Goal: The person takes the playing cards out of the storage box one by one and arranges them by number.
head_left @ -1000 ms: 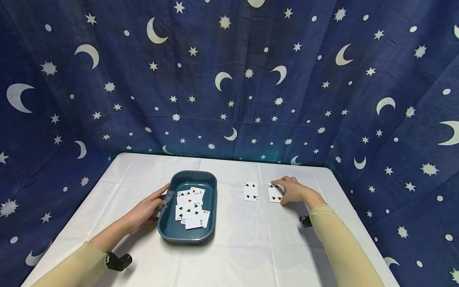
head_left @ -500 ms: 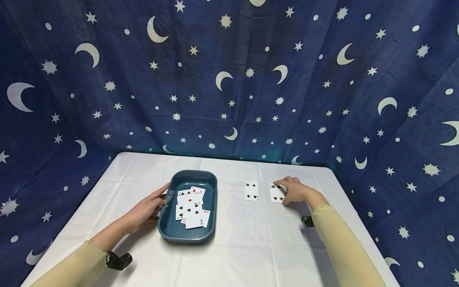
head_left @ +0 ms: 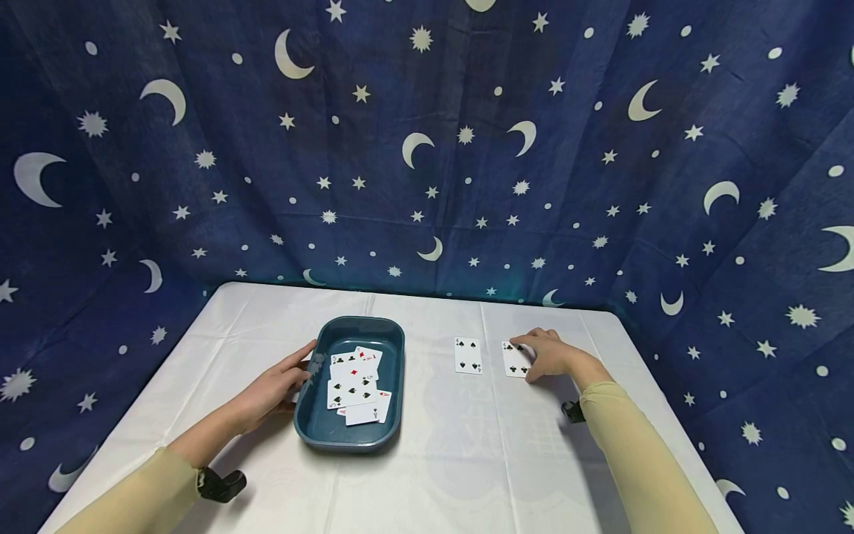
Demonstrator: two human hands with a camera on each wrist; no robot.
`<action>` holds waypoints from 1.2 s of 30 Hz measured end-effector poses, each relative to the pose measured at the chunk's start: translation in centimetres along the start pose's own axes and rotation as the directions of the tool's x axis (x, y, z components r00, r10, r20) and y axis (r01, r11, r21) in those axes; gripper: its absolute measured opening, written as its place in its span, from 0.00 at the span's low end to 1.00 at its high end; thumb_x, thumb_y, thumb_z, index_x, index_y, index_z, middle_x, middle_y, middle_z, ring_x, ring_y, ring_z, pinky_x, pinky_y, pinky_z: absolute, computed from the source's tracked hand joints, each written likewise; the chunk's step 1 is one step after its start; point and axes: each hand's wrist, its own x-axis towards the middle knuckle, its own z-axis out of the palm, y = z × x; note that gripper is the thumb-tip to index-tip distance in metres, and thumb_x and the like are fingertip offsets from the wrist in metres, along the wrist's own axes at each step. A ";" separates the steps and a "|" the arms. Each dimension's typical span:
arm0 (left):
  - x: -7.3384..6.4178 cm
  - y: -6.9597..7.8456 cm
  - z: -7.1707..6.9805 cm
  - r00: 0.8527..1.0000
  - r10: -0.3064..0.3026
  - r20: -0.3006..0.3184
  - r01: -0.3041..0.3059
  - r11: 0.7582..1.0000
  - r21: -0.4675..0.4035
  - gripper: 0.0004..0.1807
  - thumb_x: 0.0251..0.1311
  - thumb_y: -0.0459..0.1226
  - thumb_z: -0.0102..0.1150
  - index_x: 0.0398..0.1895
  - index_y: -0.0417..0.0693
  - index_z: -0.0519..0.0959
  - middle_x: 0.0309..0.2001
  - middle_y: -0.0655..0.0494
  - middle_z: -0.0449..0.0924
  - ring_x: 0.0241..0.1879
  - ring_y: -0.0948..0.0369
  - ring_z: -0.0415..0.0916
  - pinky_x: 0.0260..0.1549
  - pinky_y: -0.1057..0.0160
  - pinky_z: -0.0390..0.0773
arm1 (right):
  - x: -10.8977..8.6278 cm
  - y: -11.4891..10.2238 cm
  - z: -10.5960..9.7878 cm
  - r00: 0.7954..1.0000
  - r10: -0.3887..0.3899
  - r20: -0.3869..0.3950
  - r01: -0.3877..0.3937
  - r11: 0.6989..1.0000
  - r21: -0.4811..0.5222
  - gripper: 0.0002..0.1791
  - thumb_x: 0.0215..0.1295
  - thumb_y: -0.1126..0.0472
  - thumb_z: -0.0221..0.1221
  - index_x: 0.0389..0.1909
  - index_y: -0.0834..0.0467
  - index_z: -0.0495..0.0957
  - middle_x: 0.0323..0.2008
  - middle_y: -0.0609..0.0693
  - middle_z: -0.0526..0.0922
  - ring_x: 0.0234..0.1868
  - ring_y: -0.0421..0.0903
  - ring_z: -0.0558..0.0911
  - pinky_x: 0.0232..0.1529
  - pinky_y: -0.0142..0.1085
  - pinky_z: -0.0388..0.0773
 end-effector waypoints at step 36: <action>0.0 0.3 0.0 1.000 -0.016 -0.003 0.016 1.000 0.007 0.38 0.75 0.39 0.44 0.84 0.62 0.45 0.76 0.36 0.53 0.62 0.44 0.71 0.51 0.42 0.79 | 0.6 -9.0 -2.0 0.928 -0.323 -0.187 0.309 0.946 -0.101 0.49 0.60 0.51 0.72 0.80 0.41 0.58 0.77 0.48 0.59 0.76 0.52 0.53 0.69 0.58 0.60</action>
